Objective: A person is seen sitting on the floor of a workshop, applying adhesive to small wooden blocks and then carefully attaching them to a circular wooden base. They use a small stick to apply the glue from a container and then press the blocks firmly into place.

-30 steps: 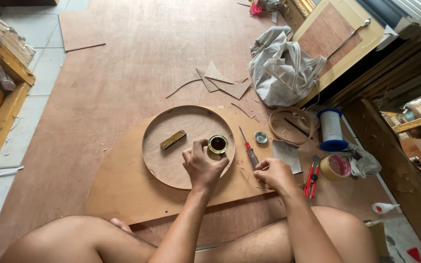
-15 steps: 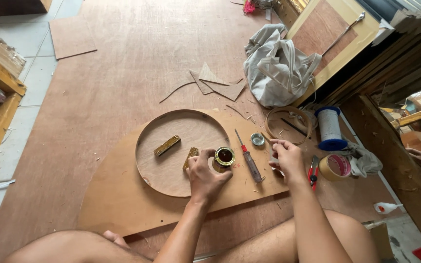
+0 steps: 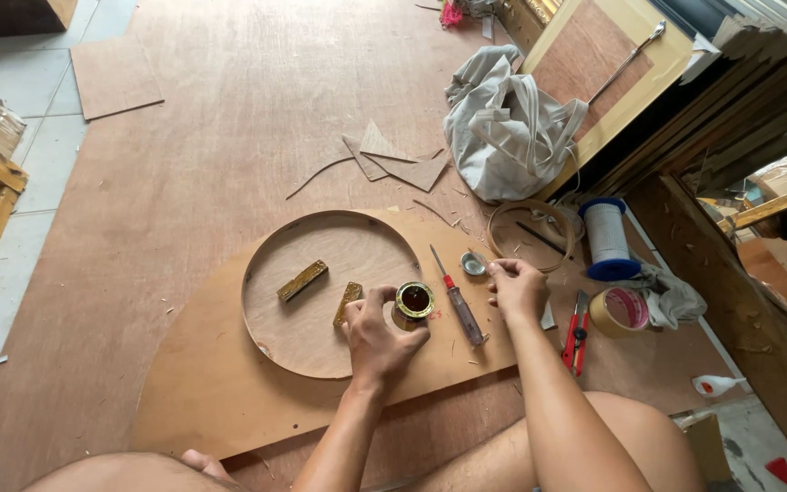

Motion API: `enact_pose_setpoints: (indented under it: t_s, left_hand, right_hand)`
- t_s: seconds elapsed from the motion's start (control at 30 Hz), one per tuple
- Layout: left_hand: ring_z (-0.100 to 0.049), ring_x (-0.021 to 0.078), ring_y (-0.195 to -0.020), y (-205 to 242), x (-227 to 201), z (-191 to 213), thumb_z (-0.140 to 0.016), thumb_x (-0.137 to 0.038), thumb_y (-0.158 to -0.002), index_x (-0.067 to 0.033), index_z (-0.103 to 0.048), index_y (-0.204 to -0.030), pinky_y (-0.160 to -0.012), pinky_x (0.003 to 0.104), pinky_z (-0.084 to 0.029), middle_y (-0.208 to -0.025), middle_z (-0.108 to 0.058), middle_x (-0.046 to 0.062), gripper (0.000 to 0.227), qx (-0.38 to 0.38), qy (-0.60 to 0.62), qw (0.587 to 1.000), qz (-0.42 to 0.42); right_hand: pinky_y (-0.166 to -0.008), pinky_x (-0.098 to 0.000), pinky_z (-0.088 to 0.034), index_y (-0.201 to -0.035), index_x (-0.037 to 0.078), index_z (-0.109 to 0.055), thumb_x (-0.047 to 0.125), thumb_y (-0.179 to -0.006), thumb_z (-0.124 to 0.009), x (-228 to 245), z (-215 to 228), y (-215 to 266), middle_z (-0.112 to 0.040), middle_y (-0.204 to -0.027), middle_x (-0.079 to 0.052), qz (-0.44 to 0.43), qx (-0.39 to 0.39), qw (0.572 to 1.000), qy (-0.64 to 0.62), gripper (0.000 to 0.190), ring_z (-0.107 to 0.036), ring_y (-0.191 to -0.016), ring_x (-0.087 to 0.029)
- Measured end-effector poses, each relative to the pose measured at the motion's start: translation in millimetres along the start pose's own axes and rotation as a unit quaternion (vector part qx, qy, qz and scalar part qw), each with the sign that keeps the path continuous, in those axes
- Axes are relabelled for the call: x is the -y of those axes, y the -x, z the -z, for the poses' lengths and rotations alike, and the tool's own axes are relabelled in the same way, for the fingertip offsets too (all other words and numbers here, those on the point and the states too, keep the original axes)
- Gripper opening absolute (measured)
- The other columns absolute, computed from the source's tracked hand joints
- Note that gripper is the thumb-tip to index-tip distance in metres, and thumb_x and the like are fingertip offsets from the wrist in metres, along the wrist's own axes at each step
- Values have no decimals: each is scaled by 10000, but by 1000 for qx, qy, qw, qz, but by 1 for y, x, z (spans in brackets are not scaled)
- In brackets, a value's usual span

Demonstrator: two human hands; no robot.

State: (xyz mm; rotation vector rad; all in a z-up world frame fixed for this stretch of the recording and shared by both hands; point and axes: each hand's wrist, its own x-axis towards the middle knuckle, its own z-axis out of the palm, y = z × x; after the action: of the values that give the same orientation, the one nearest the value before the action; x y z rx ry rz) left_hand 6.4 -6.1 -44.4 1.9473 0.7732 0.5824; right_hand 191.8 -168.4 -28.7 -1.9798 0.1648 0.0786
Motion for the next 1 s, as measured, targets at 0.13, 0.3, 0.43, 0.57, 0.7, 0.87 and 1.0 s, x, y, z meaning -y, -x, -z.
enact_pose_setpoints:
  t_s: [0.13, 0.3, 0.43, 0.57, 0.7, 0.87, 1.0]
  left_hand:
    - [-645, 254, -1205, 0, -3, 0, -950, -432, -563, -301, -738, -1176, -1026, 422, -489, -1150, -865, -42, 661, -1, -1, 1000, 0]
    - [-637, 252, -1190, 1, -2, 3, -939, -405, -559, -294, -741, -1190, -1021, 407, -483, -1159, -862, -33, 670, -3, 3, 1000, 1]
    - [-642, 268, -1190, 2, -3, 2, -932, -416, -578, -280, -740, -1174, -1018, 425, -477, -1152, -865, -23, 641, -10, 2, 1000, -7]
    - [-630, 265, -1185, -1, 3, 0, -940, -417, -563, -296, -732, -1184, -1014, 428, -480, -1157, -856, -34, 666, -3, -1, 1000, -9]
    - [-631, 265, -1186, -4, 8, -3, -949, -409, -548, -305, -725, -1189, -1007, 426, -478, -1154, -849, -43, 687, -14, -4, 1000, -16]
    - [-638, 258, -1173, -5, 3, -3, -940, -420, -571, -314, -722, -1167, -992, 421, -488, -1128, -845, -53, 644, -19, -2, 1000, -20]
    - [-642, 262, -1158, -6, 0, -4, -929, -404, -584, -318, -735, -1165, -996, 429, -503, -1111, -842, -50, 619, -27, 3, 999, -29]
  right_hand:
    - [-444, -259, -644, -1027, 127, -867, 208, -955, -869, -8, -10, -3, -784, -663, -78, 5, -6, 997, 77, 108, -735, -499, -155]
    - [-872, -478, -692, -1009, 344, -852, 630, -869, -886, -13, -15, -4, -853, -990, 5, 83, -43, 973, 213, 320, -814, -1048, -311]
    - [-1022, -611, -610, -1327, 94, -802, 370, -770, -1000, -56, -45, -45, -803, -1156, -294, 283, -37, 944, 167, 653, -756, -1178, -508]
    - [-1085, -513, -613, -1412, 221, -785, 354, -867, -948, -26, -29, -23, -837, -1281, -138, 189, 16, 958, 216, 583, -755, -1281, -374]
    - [-795, -387, -648, -1410, 231, -790, 426, -901, -985, -36, -17, -47, -850, -1212, -128, 83, 39, 996, 17, 578, -804, -1116, -289]
    - [-632, -239, -600, -1354, 225, -802, 377, -937, -944, 34, 8, 0, -846, -1242, -79, 82, 52, 995, -36, 466, -803, -1042, -184]
    - [-751, -291, -632, -1278, 374, -869, 429, -857, -1001, 84, 16, 59, -877, -1153, 19, 94, 143, 984, 44, 444, -800, -1023, -113]
